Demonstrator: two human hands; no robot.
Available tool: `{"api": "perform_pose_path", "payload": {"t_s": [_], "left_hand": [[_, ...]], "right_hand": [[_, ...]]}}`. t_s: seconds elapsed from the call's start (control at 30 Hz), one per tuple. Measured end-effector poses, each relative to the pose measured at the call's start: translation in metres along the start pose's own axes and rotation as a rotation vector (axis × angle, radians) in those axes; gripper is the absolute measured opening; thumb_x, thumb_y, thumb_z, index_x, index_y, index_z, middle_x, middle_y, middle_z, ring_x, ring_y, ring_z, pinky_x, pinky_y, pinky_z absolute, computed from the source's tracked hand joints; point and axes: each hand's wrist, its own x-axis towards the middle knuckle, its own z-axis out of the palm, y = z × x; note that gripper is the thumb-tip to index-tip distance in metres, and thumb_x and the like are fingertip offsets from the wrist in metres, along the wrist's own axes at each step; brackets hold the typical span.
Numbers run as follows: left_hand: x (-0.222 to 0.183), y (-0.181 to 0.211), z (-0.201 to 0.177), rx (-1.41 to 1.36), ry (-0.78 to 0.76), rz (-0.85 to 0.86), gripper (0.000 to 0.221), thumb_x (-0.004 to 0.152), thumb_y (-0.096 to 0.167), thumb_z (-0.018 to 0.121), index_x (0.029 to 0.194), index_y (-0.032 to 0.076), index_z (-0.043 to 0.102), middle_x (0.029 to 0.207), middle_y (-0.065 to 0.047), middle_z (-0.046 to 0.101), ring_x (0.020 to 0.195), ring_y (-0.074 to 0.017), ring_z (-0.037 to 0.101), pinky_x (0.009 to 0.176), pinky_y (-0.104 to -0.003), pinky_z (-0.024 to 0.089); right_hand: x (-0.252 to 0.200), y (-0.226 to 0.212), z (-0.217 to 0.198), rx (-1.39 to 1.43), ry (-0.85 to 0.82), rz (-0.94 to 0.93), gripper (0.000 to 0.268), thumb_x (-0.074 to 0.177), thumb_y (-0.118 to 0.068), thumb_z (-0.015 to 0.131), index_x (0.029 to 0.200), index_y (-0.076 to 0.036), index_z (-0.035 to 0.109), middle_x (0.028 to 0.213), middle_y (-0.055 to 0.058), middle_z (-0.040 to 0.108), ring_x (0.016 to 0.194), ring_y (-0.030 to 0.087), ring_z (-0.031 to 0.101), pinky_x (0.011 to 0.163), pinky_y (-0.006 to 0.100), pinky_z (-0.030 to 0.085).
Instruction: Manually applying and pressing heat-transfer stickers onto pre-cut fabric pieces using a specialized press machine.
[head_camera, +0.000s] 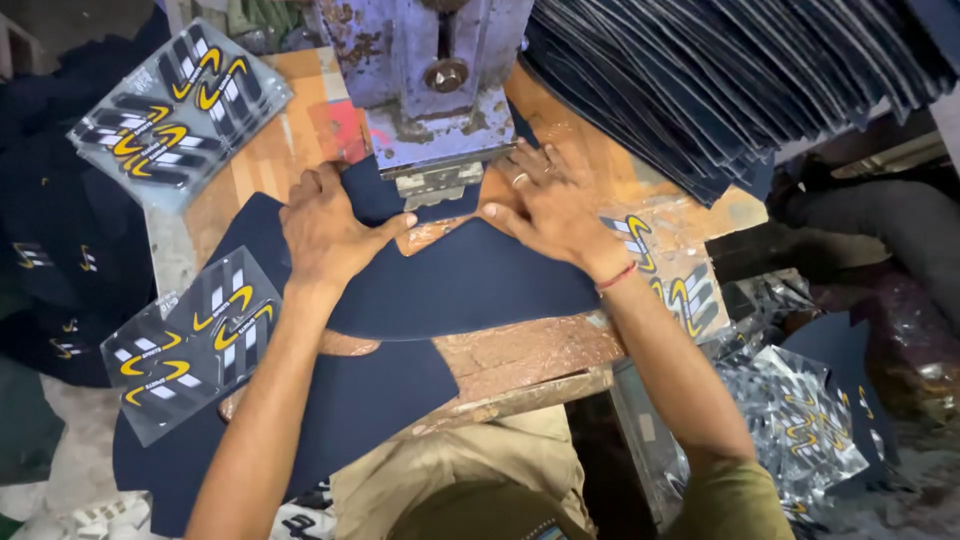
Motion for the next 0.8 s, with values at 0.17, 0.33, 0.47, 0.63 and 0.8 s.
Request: {"api": "perform_pose_path", "payload": {"t_s": [0.17, 0.33, 0.47, 0.63, 0.8], "left_hand": [[0.005, -0.004, -0.004, -0.047, 0.019, 0.000, 0.095, 0.060, 0.058, 0.093, 0.124, -0.003, 0.059, 0.110, -0.022, 0.063, 0.106, -0.0411, 0.062, 0.083, -0.052, 0.051], [0.007, -0.001, -0.001, -0.068, -0.011, 0.040, 0.101, 0.061, 0.060, 0.094, 0.128, -0.005, 0.057, 0.106, -0.023, 0.064, 0.103, -0.0416, 0.063, 0.083, -0.051, 0.052], [0.003, 0.005, -0.001, -0.015, -0.061, -0.042, 0.095, 0.063, 0.062, 0.091, 0.125, -0.002, 0.059, 0.113, -0.022, 0.064, 0.109, -0.0408, 0.062, 0.092, -0.053, 0.049], [0.000, 0.010, -0.001, 0.024, -0.074, -0.092, 0.110, 0.058, 0.066, 0.088, 0.137, -0.002, 0.054, 0.127, -0.027, 0.054, 0.124, -0.0471, 0.046, 0.094, -0.063, 0.037], [-0.031, 0.002, 0.021, 0.213, 0.182, 0.228, 0.071, 0.088, 0.060, 0.073, 0.141, 0.013, 0.063, 0.149, -0.031, 0.045, 0.136, -0.0488, 0.037, 0.107, -0.066, 0.027]], "right_hand": [[0.011, 0.004, 0.006, 0.022, 0.003, -0.048, 0.061, 0.102, -0.050, 0.062, 0.136, 0.001, 0.063, 0.138, 0.025, 0.061, 0.137, 0.042, 0.053, 0.120, 0.052, 0.036], [0.009, -0.008, -0.007, 0.089, 0.000, 0.012, 0.062, 0.101, -0.049, 0.063, 0.134, 0.003, 0.065, 0.136, 0.027, 0.061, 0.135, 0.042, 0.054, 0.119, 0.053, 0.036], [0.004, 0.000, -0.001, -0.004, -0.072, 0.155, 0.057, 0.101, -0.052, 0.065, 0.125, 0.000, 0.068, 0.136, 0.022, 0.063, 0.129, 0.038, 0.058, 0.122, 0.051, 0.036], [0.004, -0.006, -0.015, 0.044, -0.017, 0.112, 0.050, 0.102, -0.044, 0.066, 0.128, -0.002, 0.067, 0.135, 0.019, 0.064, 0.135, 0.038, 0.057, 0.121, 0.052, 0.035], [-0.063, -0.074, -0.088, 0.182, 0.079, 0.407, 0.075, 0.082, -0.028, 0.089, 0.139, 0.007, 0.055, 0.144, 0.029, 0.054, 0.139, 0.045, 0.048, 0.116, 0.047, 0.038]]}}
